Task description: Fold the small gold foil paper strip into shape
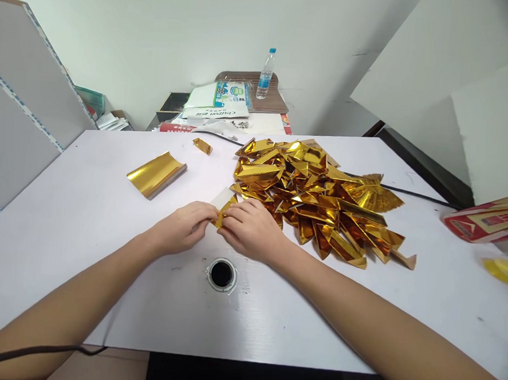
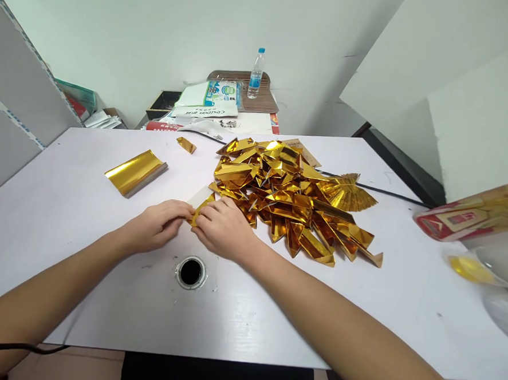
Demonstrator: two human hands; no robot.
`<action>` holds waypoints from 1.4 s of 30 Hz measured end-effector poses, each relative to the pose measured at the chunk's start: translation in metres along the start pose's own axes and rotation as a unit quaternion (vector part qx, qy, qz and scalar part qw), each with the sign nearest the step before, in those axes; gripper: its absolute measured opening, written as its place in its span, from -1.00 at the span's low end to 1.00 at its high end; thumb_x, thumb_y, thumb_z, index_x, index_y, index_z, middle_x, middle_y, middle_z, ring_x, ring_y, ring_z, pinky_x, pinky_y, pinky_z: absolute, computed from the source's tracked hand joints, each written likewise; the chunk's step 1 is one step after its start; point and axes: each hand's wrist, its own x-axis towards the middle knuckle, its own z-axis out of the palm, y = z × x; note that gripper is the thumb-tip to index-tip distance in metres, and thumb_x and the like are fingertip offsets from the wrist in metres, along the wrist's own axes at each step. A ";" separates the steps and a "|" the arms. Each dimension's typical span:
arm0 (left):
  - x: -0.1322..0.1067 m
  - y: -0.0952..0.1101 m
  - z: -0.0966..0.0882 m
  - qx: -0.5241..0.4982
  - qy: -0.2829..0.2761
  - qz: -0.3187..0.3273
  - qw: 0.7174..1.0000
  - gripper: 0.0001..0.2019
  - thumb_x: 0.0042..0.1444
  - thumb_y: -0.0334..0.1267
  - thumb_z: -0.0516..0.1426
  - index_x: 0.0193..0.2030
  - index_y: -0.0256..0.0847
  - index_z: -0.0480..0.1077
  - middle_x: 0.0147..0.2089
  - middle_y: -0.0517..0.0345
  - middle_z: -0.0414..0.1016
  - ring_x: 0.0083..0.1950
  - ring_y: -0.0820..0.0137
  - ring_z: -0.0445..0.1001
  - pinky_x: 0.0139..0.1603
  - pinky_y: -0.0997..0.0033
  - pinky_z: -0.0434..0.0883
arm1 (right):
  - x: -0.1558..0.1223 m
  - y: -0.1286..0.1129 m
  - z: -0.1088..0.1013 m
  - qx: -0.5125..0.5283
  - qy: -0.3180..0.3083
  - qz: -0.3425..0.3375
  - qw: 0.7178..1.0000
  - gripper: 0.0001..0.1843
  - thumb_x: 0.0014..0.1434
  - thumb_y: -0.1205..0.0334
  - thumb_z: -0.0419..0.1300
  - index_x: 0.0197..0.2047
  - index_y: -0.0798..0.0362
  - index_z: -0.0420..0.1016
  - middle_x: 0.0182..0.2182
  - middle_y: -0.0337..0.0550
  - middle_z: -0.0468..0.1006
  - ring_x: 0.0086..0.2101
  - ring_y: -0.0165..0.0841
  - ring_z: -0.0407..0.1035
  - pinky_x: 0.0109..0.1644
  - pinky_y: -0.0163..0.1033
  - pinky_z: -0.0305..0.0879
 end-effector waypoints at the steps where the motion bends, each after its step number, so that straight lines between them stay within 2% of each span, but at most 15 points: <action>1: 0.000 0.000 0.000 0.000 -0.001 0.009 1.000 -0.70 0.33 -0.47 0.04 0.09 -0.15 0.47 0.12 0.03 0.62 0.20 0.27 0.57 0.28 0.16 0.54 | 0.002 0.000 0.001 -0.020 -0.001 -0.008 1.000 -0.76 0.50 0.20 0.15 -0.18 0.03 0.61 -0.17 -0.02 0.70 -0.12 -0.14 0.49 0.04 0.02 0.22; 5: 0.003 0.002 0.002 0.005 0.005 0.029 1.000 -0.75 0.33 -0.39 0.13 0.10 -0.15 0.48 0.14 -0.03 0.60 0.21 0.20 0.56 0.27 0.10 0.56 | 0.008 -0.004 0.007 -0.092 0.002 -0.020 0.996 -0.74 0.46 0.32 0.14 -0.26 0.06 0.60 -0.31 -0.03 0.66 -0.25 -0.18 0.47 -0.06 -0.04 0.23; 9: 0.004 0.003 0.005 0.036 0.010 0.055 0.998 -0.83 0.39 -0.35 0.13 0.04 -0.17 0.51 0.06 -0.06 0.62 0.17 0.17 0.56 0.24 0.05 0.56 | 0.007 -0.009 0.005 -0.082 0.029 -0.007 0.996 -0.74 0.47 0.27 0.15 -0.27 0.09 0.56 -0.36 -0.02 0.62 -0.32 -0.20 0.44 -0.12 -0.06 0.16; 12: 0.002 0.003 0.009 0.066 0.006 0.051 0.997 -0.85 0.42 -0.37 0.10 -0.05 -0.18 0.51 -0.04 -0.01 0.64 0.09 0.20 0.58 0.16 0.11 0.57 | 0.002 -0.010 -0.002 -0.045 0.017 0.012 0.999 -0.74 0.50 0.20 0.10 -0.20 0.09 0.53 -0.30 -0.03 0.63 -0.28 -0.18 0.45 -0.11 -0.04 0.17; 16: -0.001 0.003 0.011 0.029 0.020 0.024 0.999 -0.92 0.40 -0.35 0.15 -0.09 -0.16 0.49 -0.06 0.05 0.64 0.03 0.26 0.60 0.10 0.22 0.57 | -0.004 -0.003 -0.010 0.059 -0.025 0.020 0.998 -0.79 0.48 0.12 0.17 0.01 0.06 0.51 -0.12 -0.03 0.65 -0.10 -0.14 0.47 -0.04 -0.04 0.26; 18: -0.002 0.003 0.010 0.010 0.014 0.019 1.000 -0.97 0.38 -0.32 0.18 -0.12 -0.16 0.47 -0.06 0.07 0.64 0.04 0.26 0.60 0.12 0.21 0.56 | -0.005 0.001 -0.012 0.076 -0.033 -0.001 0.997 -0.83 0.48 0.17 0.17 0.01 0.02 0.53 -0.06 -0.04 0.65 -0.08 -0.16 0.47 -0.03 -0.04 0.28; 21: -0.003 0.003 0.007 0.007 -0.001 0.015 1.000 -0.95 0.37 -0.31 0.18 -0.17 -0.16 0.45 -0.03 0.07 0.63 0.07 0.25 0.59 0.13 0.20 0.55 | -0.004 0.003 -0.012 0.060 -0.032 -0.010 0.998 -0.81 0.51 0.20 0.15 -0.09 0.02 0.59 -0.10 -0.08 0.68 -0.10 -0.19 0.49 -0.03 -0.04 0.25; 26: -0.005 0.001 0.011 0.000 0.025 0.013 1.000 -0.90 0.34 -0.37 0.17 -0.25 -0.16 0.42 -0.05 0.06 0.63 0.06 0.25 0.58 0.12 0.21 0.54 | -0.004 -0.007 -0.009 0.085 0.007 0.055 0.995 -0.81 0.52 0.15 0.18 -0.08 -0.01 0.61 -0.10 -0.15 0.71 -0.06 -0.22 0.52 0.06 -0.03 0.16; 30: -0.004 0.000 0.012 -0.013 0.033 0.006 0.999 -0.88 0.35 -0.31 0.19 -0.27 -0.16 0.42 -0.05 0.06 0.63 0.05 0.26 0.58 0.12 0.21 0.52 | -0.006 -0.017 -0.009 0.110 0.015 0.116 0.987 -0.86 0.49 0.19 0.20 -0.13 -0.02 0.57 -0.13 -0.18 0.71 -0.06 -0.23 0.53 0.14 -0.01 0.10; 33: -0.003 0.002 0.009 -0.017 0.017 -0.007 1.000 -0.86 0.36 -0.27 0.20 -0.27 -0.16 0.43 -0.05 0.06 0.63 0.06 0.25 0.57 0.13 0.20 0.51 | -0.006 -0.019 -0.010 0.127 0.014 0.126 0.984 -0.86 0.46 0.23 0.22 -0.20 0.00 0.53 -0.13 -0.19 0.70 -0.04 -0.22 0.53 0.15 0.00 0.08; 37: 0.000 0.007 0.008 -0.031 0.021 -0.030 0.999 -0.88 0.34 -0.29 0.19 -0.27 -0.16 0.46 -0.08 0.09 0.64 0.02 0.28 0.57 0.13 0.19 0.50 | -0.006 -0.017 -0.008 0.137 0.024 0.126 0.982 -0.88 0.47 0.23 0.20 -0.16 -0.01 0.53 -0.13 -0.16 0.70 -0.04 -0.19 0.52 0.14 -0.01 0.11; 39: 0.000 0.010 0.009 -0.030 0.034 -0.068 0.997 -0.88 0.29 -0.31 0.21 -0.32 -0.16 0.47 -0.07 0.09 0.65 0.03 0.26 0.58 0.16 0.15 0.49 | -0.006 -0.015 -0.007 0.139 0.031 0.120 0.982 -0.87 0.46 0.23 0.19 -0.17 -0.01 0.53 -0.12 -0.14 0.69 -0.05 -0.19 0.52 0.13 -0.02 0.14; 42: 0.000 0.013 0.013 -0.009 0.047 -0.148 0.988 -0.86 0.23 -0.26 0.26 -0.37 -0.16 0.52 0.08 0.05 0.64 0.17 0.15 0.54 0.29 -0.01 0.43 | -0.006 -0.014 -0.004 0.139 0.038 0.125 0.982 -0.85 0.43 0.26 0.22 -0.24 0.00 0.52 -0.13 -0.11 0.68 -0.07 -0.19 0.51 0.12 -0.04 0.18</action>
